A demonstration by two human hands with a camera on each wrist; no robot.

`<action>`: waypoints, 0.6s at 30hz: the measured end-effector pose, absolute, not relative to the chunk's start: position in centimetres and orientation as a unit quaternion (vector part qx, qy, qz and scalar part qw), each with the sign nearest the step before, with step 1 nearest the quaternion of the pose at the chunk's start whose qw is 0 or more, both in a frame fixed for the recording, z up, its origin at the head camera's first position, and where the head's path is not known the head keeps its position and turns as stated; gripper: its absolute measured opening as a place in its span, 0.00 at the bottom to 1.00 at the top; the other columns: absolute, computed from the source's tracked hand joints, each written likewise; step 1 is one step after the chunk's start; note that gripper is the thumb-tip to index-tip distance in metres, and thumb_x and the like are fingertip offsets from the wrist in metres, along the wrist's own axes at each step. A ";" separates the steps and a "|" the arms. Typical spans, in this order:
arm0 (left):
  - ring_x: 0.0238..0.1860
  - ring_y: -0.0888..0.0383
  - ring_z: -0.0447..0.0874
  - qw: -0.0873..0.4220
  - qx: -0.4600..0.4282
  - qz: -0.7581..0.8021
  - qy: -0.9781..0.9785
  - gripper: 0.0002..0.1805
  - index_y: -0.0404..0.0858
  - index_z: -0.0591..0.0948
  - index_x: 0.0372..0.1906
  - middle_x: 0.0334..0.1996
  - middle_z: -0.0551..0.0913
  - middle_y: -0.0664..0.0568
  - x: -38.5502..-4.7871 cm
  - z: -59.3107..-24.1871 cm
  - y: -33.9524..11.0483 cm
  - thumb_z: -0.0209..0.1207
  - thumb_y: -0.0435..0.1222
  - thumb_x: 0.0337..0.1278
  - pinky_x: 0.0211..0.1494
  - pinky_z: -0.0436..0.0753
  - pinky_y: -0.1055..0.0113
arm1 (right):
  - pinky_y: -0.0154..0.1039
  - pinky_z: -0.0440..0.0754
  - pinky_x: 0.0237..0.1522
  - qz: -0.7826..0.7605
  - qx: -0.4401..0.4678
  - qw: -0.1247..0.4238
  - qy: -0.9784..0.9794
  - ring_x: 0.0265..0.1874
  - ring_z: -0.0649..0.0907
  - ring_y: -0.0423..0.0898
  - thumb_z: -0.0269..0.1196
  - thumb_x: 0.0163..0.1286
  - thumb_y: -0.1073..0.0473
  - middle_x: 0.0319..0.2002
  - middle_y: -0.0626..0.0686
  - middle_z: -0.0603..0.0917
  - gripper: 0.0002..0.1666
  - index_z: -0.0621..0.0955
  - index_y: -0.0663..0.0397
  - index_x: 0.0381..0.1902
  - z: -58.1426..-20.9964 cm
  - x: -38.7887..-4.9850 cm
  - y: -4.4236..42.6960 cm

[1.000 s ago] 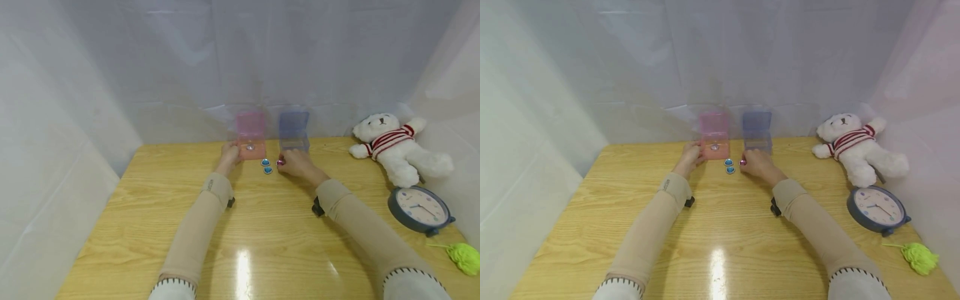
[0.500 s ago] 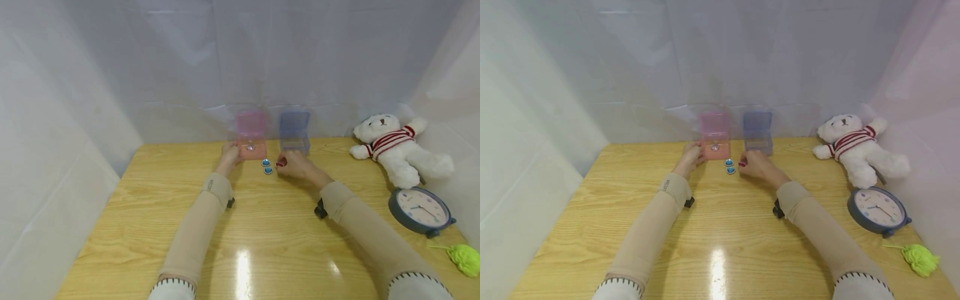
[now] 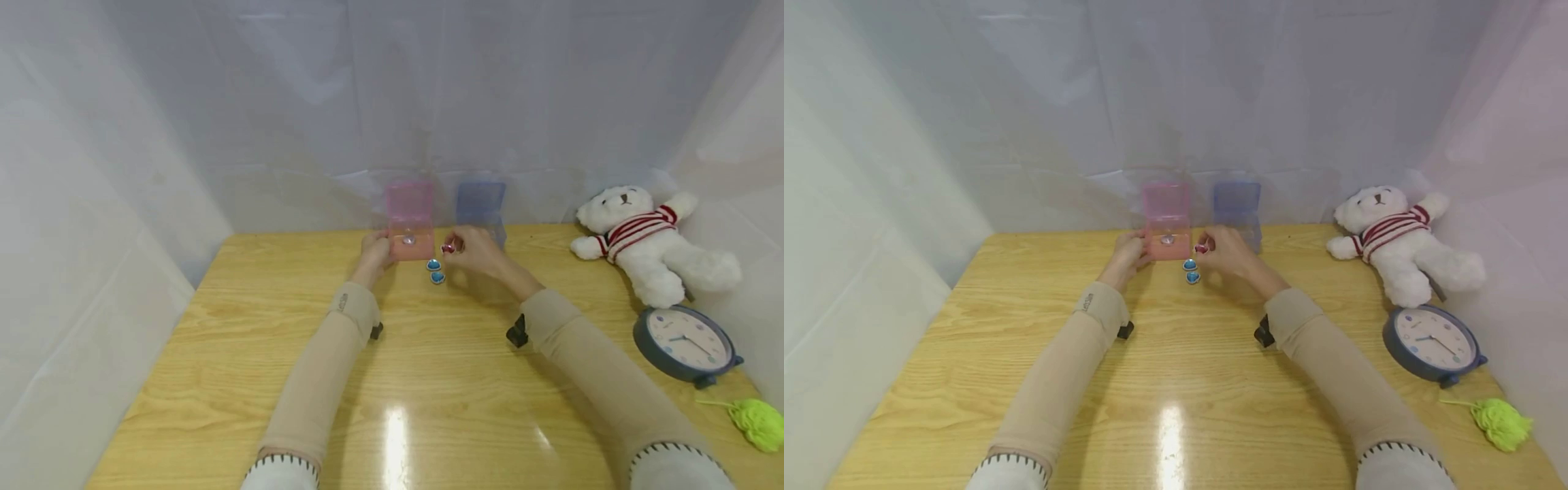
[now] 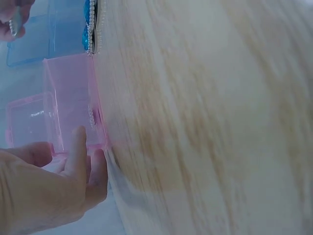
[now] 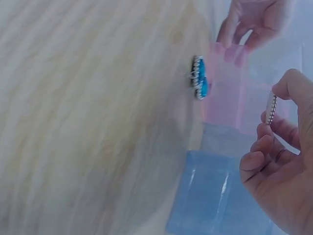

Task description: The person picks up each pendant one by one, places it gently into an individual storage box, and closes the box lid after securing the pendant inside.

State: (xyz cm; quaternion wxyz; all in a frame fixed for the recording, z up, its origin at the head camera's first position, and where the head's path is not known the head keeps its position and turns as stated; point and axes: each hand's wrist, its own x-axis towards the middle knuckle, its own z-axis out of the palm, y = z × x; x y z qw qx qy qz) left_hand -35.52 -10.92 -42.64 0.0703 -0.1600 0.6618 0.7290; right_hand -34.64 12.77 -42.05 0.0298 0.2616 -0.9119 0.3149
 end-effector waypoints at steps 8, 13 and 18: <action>0.42 0.54 0.81 0.066 -0.172 0.717 0.672 0.26 0.34 0.73 0.75 0.56 0.81 0.40 -35.7 -42.9 -11.3 0.47 0.27 0.76 0.58 0.87 0.59 | 0.45 0.80 0.42 0.323 0.247 0.002 -0.914 0.40 0.81 0.51 0.68 0.65 0.53 0.41 0.55 0.84 0.17 0.86 0.54 0.49 -40.6 -35.2 10.9; 0.41 0.56 0.76 0.066 -0.173 0.726 0.663 0.27 0.33 0.70 0.77 0.63 0.76 0.38 -35.5 -42.5 -11.1 0.45 0.26 0.76 0.64 0.82 0.57 | 0.42 0.78 0.38 0.329 0.236 0.015 -0.914 0.39 0.81 0.50 0.66 0.64 0.52 0.41 0.54 0.85 0.17 0.86 0.52 0.48 -40.3 -36.0 10.0; 0.43 0.54 0.76 0.068 -0.170 0.724 0.666 0.28 0.31 0.68 0.77 0.66 0.75 0.34 -35.4 -42.3 -10.9 0.45 0.24 0.75 0.67 0.81 0.54 | 0.42 0.80 0.39 0.330 0.233 0.023 -0.914 0.39 0.82 0.50 0.66 0.65 0.53 0.43 0.55 0.86 0.17 0.85 0.54 0.49 -40.3 -36.8 9.0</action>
